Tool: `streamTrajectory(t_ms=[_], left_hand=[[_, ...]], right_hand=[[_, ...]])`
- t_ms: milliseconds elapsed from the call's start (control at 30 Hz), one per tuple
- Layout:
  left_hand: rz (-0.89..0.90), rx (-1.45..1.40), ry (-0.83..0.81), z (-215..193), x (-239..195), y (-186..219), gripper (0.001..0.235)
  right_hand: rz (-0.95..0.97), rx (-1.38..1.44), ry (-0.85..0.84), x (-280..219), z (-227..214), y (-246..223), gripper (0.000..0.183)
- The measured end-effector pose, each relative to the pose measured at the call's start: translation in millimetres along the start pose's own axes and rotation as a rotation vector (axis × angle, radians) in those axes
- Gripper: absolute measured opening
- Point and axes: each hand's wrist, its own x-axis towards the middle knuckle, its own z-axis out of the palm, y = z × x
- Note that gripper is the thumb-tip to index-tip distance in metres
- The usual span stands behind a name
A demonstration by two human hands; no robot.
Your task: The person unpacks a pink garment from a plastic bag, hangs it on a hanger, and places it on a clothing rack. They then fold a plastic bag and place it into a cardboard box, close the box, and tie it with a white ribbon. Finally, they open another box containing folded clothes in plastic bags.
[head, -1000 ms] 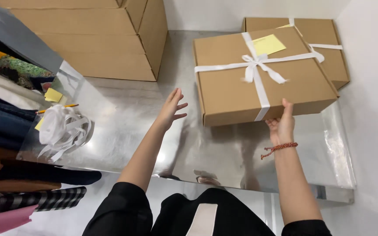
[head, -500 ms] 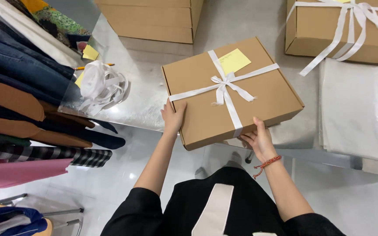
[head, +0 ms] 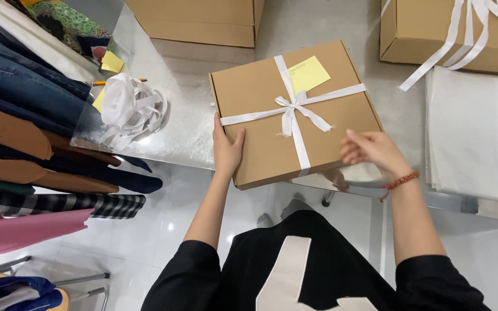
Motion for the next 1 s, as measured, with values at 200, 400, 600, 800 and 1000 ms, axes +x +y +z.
streamTrajectory(t_ms=[200,400,600,800,1000], left_hand=[[-0.031,-0.018,0.003,-9.0,13.8,6.9,0.091],[-0.050,0.065,0.005,-14.6,31.5,17.4,0.092],[-0.076,0.016,0.020,-13.5,40.7,9.4,0.091],[-0.012,0.104,0.106,-6.7,41.6,-3.3,0.096],[0.312,0.365,0.259,-1.2,47.1,-23.8,0.051]], right_hand=[[-0.392,-0.302,0.381,148.3,19.7,-15.5,0.065],[-0.095,-0.607,0.482,234.7,46.6,-30.7,0.087],[-0.076,-0.525,0.630,242.6,59.2,-19.1,0.032],[-0.130,-0.216,0.752,163.0,95.5,-78.7,0.020],[-0.936,-0.135,0.457,119.4,181.3,-78.4,0.014]])
